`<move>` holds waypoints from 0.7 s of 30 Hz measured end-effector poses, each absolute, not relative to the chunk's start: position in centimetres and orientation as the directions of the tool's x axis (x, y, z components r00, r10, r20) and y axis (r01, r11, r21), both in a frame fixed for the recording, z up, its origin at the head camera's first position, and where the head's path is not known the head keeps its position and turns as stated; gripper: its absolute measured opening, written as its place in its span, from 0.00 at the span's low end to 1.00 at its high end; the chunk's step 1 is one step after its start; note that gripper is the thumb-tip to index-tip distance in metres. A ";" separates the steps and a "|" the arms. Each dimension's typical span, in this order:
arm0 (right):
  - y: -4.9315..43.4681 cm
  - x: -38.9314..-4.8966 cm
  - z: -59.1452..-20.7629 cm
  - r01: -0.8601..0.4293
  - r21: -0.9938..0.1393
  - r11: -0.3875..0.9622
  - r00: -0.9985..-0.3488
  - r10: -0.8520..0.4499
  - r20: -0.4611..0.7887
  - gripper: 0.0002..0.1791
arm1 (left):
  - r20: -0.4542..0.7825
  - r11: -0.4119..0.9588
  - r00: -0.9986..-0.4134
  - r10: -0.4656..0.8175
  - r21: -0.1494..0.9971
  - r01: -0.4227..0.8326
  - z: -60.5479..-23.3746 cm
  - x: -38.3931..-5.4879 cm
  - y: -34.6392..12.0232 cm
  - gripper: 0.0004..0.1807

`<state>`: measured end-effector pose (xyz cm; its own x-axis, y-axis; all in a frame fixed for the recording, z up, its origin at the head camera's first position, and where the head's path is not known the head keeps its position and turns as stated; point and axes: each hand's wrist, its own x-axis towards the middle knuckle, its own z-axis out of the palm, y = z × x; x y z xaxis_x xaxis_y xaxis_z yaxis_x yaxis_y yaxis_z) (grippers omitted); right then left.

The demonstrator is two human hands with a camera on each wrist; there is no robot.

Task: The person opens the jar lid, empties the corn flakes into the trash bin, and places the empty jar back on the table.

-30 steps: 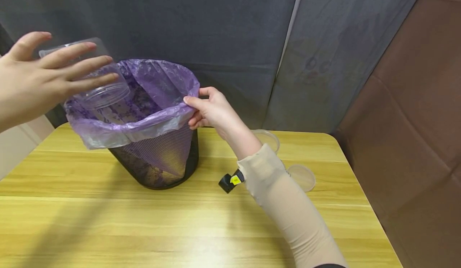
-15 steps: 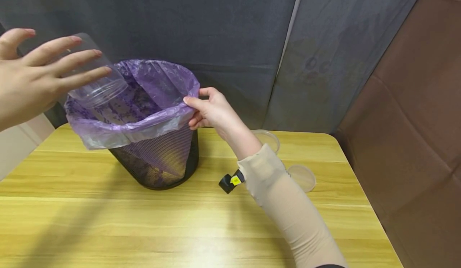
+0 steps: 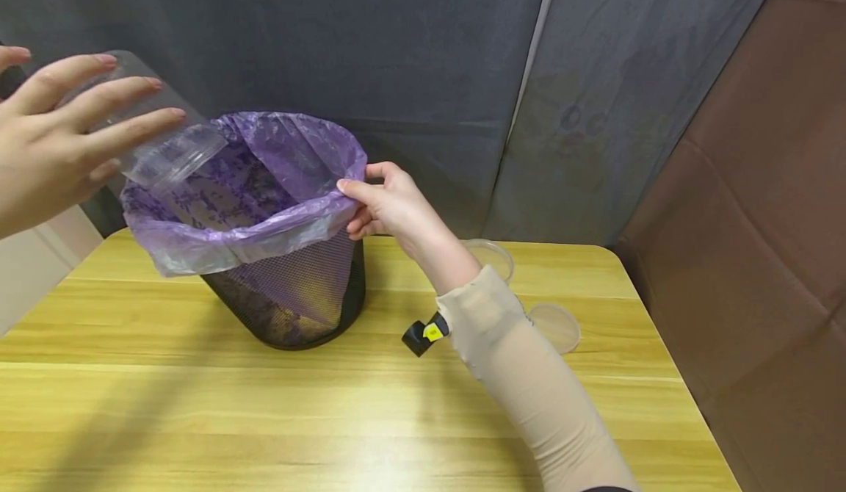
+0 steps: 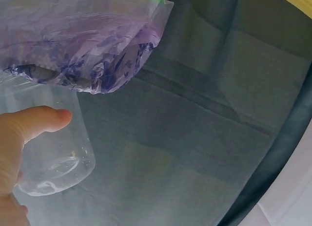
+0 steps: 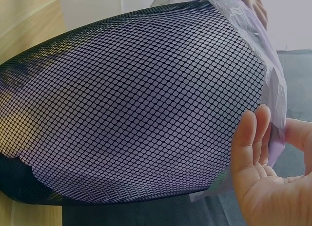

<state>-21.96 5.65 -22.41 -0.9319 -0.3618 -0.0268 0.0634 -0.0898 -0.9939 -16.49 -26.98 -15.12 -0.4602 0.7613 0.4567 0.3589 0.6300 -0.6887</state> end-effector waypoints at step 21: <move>5.6 -21.8 -22.4 0.056 -0.995 -0.087 -0.934 -0.358 -0.021 0.21 | 0.624 0.796 -0.503 0.598 -0.386 0.466 -15.1 -14.9 -26.8 0.60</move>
